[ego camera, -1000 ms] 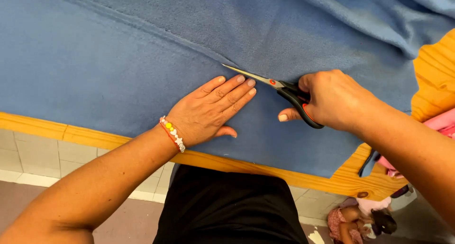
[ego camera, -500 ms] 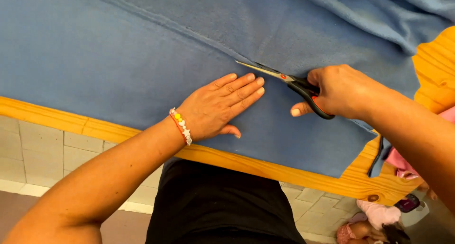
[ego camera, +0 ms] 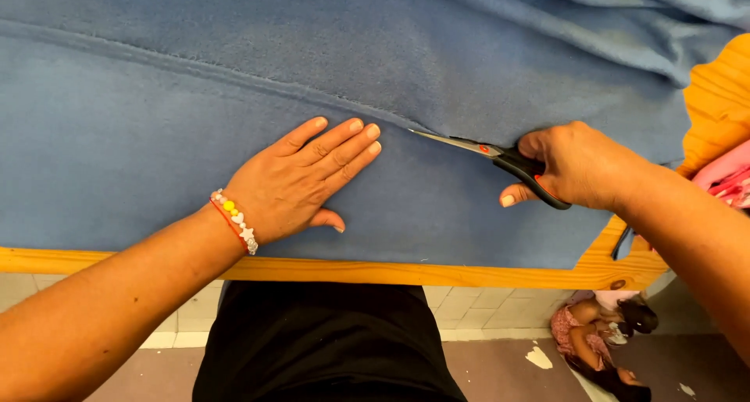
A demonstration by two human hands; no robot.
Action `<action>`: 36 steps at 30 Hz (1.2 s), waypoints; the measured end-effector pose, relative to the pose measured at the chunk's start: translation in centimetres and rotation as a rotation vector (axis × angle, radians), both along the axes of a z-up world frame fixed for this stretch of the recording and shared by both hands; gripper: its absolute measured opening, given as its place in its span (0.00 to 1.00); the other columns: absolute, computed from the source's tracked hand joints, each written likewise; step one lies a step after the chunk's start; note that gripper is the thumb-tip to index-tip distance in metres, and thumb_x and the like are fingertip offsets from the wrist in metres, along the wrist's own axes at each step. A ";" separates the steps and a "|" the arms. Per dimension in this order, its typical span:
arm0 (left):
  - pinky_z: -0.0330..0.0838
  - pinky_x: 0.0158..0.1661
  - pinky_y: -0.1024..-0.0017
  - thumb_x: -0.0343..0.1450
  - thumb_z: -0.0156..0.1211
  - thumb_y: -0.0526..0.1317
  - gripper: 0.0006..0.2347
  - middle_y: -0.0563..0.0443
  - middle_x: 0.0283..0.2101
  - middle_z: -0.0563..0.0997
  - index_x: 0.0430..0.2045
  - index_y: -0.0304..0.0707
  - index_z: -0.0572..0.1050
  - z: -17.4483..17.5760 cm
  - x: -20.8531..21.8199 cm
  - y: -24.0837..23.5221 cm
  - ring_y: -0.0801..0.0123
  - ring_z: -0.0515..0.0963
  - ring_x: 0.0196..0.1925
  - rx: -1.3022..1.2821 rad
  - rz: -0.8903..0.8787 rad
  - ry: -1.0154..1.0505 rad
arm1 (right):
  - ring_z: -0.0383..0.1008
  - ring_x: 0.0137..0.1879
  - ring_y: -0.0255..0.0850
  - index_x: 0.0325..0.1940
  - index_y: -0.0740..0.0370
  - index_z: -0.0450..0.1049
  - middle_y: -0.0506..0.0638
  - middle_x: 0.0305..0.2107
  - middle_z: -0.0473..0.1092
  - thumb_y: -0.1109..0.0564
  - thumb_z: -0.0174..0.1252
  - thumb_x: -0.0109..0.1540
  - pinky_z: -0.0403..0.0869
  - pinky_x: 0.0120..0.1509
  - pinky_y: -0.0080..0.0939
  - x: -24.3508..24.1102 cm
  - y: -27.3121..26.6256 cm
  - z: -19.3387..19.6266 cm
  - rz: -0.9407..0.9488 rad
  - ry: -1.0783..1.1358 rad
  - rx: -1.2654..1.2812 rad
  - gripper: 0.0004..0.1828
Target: Cutting out fabric pieces from a larger sheet of blue fabric using a pink garment as a template and scissors.
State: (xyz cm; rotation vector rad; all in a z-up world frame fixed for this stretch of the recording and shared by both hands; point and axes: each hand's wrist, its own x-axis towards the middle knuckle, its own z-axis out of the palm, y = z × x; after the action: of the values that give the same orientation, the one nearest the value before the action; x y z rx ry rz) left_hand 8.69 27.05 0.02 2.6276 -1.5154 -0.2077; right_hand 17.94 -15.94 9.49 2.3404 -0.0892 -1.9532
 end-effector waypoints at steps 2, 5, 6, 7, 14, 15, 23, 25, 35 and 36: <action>0.46 0.91 0.54 0.72 0.51 0.86 0.59 0.52 0.97 0.52 0.95 0.45 0.53 0.0 -0.1 0.0 0.61 0.47 0.97 -0.015 0.004 0.022 | 0.64 0.30 0.44 0.29 0.56 0.72 0.47 0.19 0.67 0.21 0.89 0.51 0.65 0.37 0.48 -0.7 -1.3 -0.9 0.012 -0.033 0.086 0.43; 0.46 0.91 0.55 0.72 0.52 0.85 0.58 0.51 0.96 0.53 0.94 0.45 0.54 -0.1 -0.1 0.1 0.60 0.48 0.97 -0.026 0.006 0.028 | 0.63 0.30 0.43 0.28 0.55 0.72 0.46 0.19 0.65 0.20 0.89 0.51 0.65 0.38 0.48 -1.0 -1.8 -1.4 0.013 -0.042 0.120 0.43; 0.46 0.91 0.55 0.72 0.52 0.85 0.58 0.51 0.96 0.53 0.94 0.45 0.54 -0.1 -0.1 0.1 0.60 0.48 0.97 -0.025 0.010 0.030 | 0.63 0.30 0.43 0.28 0.55 0.72 0.46 0.19 0.65 0.20 0.89 0.51 0.65 0.38 0.48 -1.2 -2.1 -1.7 0.016 -0.039 0.121 0.43; 0.46 0.91 0.54 0.73 0.52 0.84 0.58 0.51 0.96 0.53 0.94 0.45 0.53 0.0 -0.1 0.2 0.60 0.48 0.97 -0.035 0.006 0.042 | 0.63 0.30 0.43 0.28 0.54 0.73 0.46 0.19 0.65 0.19 0.87 0.52 0.65 0.38 0.48 -1.3 -2.4 -1.9 0.038 -0.055 0.126 0.43; 0.46 0.91 0.53 0.71 0.55 0.84 0.58 0.51 0.96 0.53 0.94 0.45 0.54 -0.2 -0.2 0.0 0.59 0.49 0.97 -0.036 0.011 0.038 | 0.63 0.29 0.44 0.29 0.55 0.71 0.48 0.17 0.66 0.15 0.85 0.51 0.66 0.38 0.50 -0.9 -1.5 -1.9 0.109 -0.065 0.124 0.46; 0.46 0.91 0.53 0.71 0.55 0.84 0.58 0.51 0.96 0.53 0.94 0.45 0.54 -0.2 0.0 0.1 0.59 0.49 0.97 -0.033 0.015 0.035 | 0.63 0.29 0.44 0.29 0.55 0.71 0.48 0.17 0.66 0.15 0.85 0.51 0.66 0.38 0.50 -0.5 -0.7 -1.6 0.114 -0.067 0.128 0.46; 0.46 0.91 0.54 0.71 0.54 0.84 0.59 0.50 0.96 0.52 0.94 0.45 0.53 -0.2 -0.2 0.0 0.59 0.49 0.97 -0.047 0.017 0.052 | 0.66 0.30 0.46 0.33 0.54 0.76 0.48 0.19 0.69 0.12 0.80 0.52 0.69 0.39 0.51 -0.6 0.8 -1.5 0.119 -0.100 0.067 0.45; 0.46 0.91 0.54 0.71 0.54 0.84 0.59 0.50 0.96 0.52 0.94 0.45 0.53 -0.3 -0.2 0.0 0.59 0.49 0.97 -0.047 0.022 0.051 | 0.65 0.29 0.48 0.32 0.54 0.74 0.49 0.18 0.69 0.11 0.79 0.51 0.69 0.39 0.52 -0.7 0.0 -2.0 0.152 -0.116 0.087 0.46; 0.43 0.91 0.54 0.69 0.56 0.86 0.60 0.51 0.96 0.53 0.94 0.46 0.54 -0.6 -0.4 0.0 0.61 0.49 0.97 -0.051 0.032 0.009 | 0.73 0.31 0.51 0.37 0.53 0.77 0.51 0.19 0.74 0.11 0.79 0.49 0.72 0.41 0.52 0.4 4.1 -0.7 0.149 -0.079 0.023 0.46; 0.43 0.91 0.54 0.69 0.56 0.86 0.60 0.51 0.96 0.53 0.94 0.46 0.54 -0.6 -0.4 0.0 0.61 0.49 0.97 -0.051 0.036 0.009 | 0.73 0.31 0.51 0.37 0.53 0.77 0.51 0.19 0.74 0.11 0.79 0.49 0.72 0.41 0.52 0.2 3.3 -1.1 0.153 -0.079 0.023 0.46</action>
State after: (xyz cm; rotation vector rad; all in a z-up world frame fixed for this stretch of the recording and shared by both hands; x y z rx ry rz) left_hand 8.28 27.04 -0.55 2.6084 -1.4497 -0.1745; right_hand 18.13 -12.60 8.35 2.3612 0.1048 -1.8015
